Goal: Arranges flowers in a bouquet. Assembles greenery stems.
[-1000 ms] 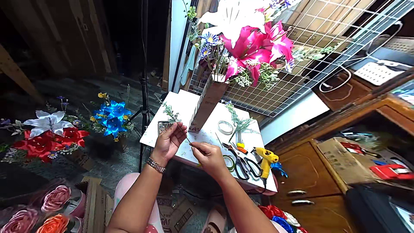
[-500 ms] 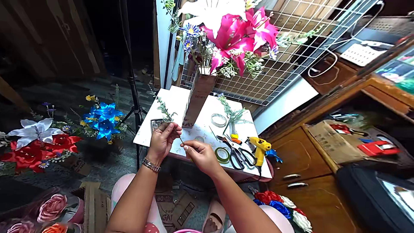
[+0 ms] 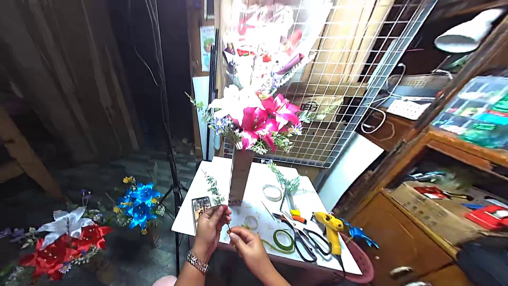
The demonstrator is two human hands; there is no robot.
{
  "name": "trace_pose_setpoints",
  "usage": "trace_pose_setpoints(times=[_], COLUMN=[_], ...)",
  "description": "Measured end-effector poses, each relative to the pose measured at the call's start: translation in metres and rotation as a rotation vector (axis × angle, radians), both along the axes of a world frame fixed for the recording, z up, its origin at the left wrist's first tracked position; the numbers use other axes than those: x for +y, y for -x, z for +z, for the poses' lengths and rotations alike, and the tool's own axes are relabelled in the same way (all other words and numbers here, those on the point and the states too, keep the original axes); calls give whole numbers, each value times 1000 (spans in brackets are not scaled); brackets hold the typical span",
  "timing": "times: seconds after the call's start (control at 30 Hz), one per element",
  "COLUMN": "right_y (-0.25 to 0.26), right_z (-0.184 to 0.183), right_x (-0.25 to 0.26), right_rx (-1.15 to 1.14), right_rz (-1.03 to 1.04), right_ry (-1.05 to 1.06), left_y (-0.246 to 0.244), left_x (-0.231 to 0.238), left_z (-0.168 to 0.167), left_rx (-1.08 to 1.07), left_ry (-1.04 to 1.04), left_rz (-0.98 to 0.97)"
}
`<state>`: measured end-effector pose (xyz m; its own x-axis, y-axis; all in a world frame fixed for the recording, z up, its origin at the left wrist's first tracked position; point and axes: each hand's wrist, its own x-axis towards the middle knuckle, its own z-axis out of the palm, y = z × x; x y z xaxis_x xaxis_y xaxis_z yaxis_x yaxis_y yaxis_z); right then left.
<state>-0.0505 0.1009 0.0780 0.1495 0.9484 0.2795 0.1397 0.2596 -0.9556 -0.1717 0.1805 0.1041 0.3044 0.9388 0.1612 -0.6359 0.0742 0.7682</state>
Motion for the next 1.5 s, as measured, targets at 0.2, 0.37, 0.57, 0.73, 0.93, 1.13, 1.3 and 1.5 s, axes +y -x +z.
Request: trace_pose_setpoints(times=[0.2, 0.37, 0.57, 0.73, 0.93, 1.13, 1.3, 1.5], right_y=[-4, -6, -13, -53, -89, -100, -106, -109], right_z=[-3, 0, 7, 0, -26, -43, -51, -58], right_x=[-4, -4, -10, -30, -56, -56, -55, -51], right_rx=[23, 7, -96, -171, -162, -287, -441, -552], right_rz=[-30, -44, 37, 80, 31, 79, 137, 165], right_ry=[6, -49, 77, 163, 272, 327, 307, 357], left_y=[-6, -11, -1, 30, 23, -18, -42, -56], left_x=[-9, -14, -5, 54, 151, 203, 215, 197], left_z=[1, 4, 21, 76, 126, 165, 185, 184], left_rx=[-17, -22, 119, 228, 319, 255, 140, 26], left_ry=[64, 22, -71, -149, -222, -231, -248, -366], left_rz=[12, 39, 219, 467, 528, 480, 405, 341])
